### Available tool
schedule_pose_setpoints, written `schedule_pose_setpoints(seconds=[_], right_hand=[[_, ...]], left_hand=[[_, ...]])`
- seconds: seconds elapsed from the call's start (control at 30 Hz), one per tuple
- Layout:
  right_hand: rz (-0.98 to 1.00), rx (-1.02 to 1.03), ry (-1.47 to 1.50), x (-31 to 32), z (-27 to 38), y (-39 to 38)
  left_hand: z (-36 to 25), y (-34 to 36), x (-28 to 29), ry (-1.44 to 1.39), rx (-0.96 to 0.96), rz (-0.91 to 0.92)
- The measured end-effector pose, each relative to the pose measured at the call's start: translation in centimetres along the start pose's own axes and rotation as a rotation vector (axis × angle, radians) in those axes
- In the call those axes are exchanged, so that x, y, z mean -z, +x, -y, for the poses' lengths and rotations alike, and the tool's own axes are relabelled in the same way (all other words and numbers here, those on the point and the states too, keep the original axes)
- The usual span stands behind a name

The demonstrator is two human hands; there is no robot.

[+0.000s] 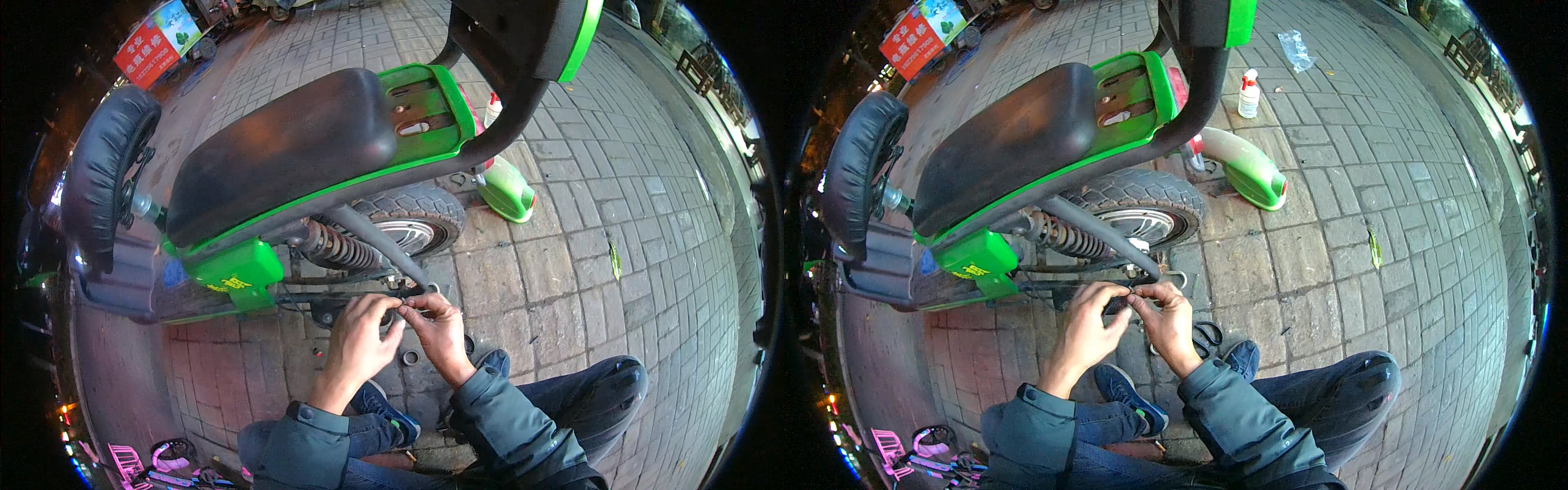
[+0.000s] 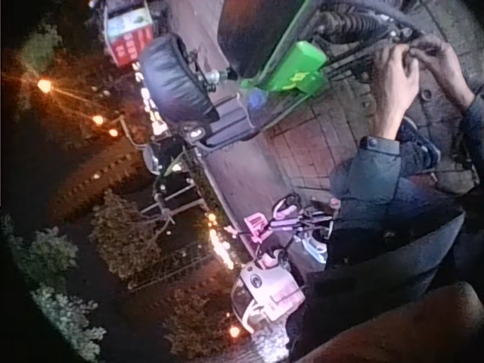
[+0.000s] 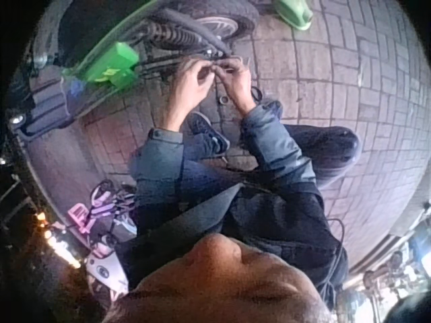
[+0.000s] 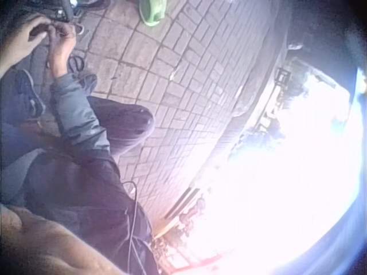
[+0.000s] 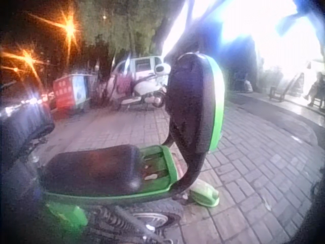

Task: The person sits on the sidewalk and repairs the electrical wiring of a green electric scooter. They use scissors to cut electrical tape and then wrap the wires with new tape to secure the connection.

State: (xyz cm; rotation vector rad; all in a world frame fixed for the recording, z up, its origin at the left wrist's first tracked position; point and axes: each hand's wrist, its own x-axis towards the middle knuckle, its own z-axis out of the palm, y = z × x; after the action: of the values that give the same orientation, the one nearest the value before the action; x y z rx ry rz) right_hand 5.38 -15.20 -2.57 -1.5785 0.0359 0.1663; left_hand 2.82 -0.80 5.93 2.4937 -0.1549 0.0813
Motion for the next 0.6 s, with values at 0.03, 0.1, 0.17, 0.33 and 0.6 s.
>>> schedule_pose_setpoints(seconds=[0.03, 0.1, 0.17, 0.33, 0.6], right_hand=[[0.030, 0.030, 0.043, 0.3, -0.2, 0.2], [0.090, -0.045, 0.111, 0.9, -0.6, 0.6], [0.177, -0.086, 0.160, 1.2, -0.8, 0.8], [0.281, -0.147, 0.396, 1.3, -1.0, 1.1], [0.183, -0.123, 0.255, 1.0, -2.2, 1.2]], left_hand=[[-0.2, 0.0, -0.3, 0.063, -0.069, -0.016], [-0.6, -0.3, -0.6, 0.119, -0.046, -0.016], [-0.6, 0.0, -1.0, 0.077, 0.049, -0.018], [0.3, 1.1, -1.7, -0.132, 0.225, -0.077], [-0.1, 1.6, -2.0, 0.045, 0.194, -0.074]])
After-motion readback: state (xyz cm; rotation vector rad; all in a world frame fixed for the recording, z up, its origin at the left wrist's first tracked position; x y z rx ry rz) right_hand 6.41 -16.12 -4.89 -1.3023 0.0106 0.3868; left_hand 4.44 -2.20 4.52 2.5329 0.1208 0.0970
